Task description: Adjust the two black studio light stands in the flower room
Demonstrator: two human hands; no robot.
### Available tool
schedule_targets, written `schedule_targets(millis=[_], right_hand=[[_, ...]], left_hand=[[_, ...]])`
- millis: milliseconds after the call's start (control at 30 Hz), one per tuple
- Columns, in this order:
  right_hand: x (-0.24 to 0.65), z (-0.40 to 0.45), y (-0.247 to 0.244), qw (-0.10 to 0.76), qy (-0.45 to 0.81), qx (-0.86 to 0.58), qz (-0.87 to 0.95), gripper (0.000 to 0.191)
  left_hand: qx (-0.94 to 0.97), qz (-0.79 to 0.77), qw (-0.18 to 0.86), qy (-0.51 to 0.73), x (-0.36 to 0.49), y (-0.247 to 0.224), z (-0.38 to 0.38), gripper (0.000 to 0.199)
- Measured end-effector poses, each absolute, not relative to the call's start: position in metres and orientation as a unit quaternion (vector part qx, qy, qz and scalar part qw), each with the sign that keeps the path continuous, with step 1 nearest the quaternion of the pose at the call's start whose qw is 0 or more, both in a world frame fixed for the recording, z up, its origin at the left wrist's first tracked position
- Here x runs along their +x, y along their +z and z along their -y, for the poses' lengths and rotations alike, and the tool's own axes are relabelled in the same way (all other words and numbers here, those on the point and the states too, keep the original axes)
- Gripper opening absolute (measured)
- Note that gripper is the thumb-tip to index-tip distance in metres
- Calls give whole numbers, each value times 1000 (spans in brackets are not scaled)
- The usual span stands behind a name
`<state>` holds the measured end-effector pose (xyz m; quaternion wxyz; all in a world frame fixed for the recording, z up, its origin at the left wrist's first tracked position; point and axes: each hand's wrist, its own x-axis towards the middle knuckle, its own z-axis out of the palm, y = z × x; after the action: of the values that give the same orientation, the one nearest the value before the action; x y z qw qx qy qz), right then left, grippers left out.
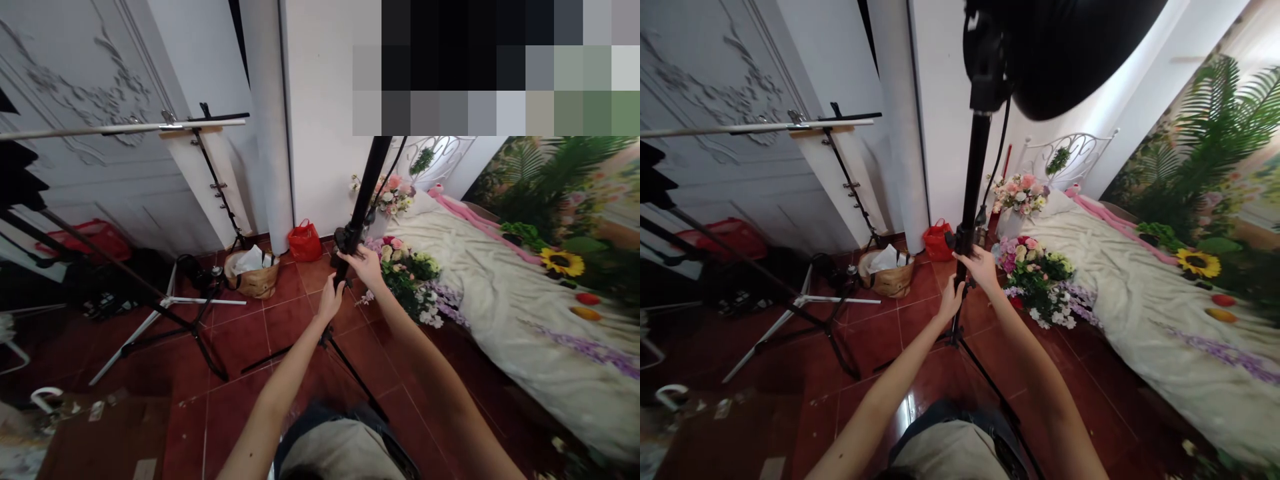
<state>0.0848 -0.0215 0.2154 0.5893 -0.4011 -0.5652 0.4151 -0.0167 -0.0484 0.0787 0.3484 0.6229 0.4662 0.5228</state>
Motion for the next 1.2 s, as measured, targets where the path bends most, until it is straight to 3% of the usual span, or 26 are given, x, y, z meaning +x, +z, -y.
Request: schedule_targets(millis=[200,433,533,800,967,1200], right_hand=[[83,18,266,619,360,-392,577,46],[90,23,272,621,325,-375,607,47],[111,33,248,578,297,-408,641,44],[140,58,122,346,205,-501,766,36],[134,50,83,325,188,-490,787,38],[126,28,73,352,228,-483,769,34]], left_hand=[[611,-466,349,536,-5,87,37,36],[601,-507,283,549,8,85,23,34],[586,-530,261,554,13,84,21,33],[566,-568,213,558,19,81,16,37],[565,-562,227,560,18,83,17,33],[575,-573,227,539,17,87,20,31]])
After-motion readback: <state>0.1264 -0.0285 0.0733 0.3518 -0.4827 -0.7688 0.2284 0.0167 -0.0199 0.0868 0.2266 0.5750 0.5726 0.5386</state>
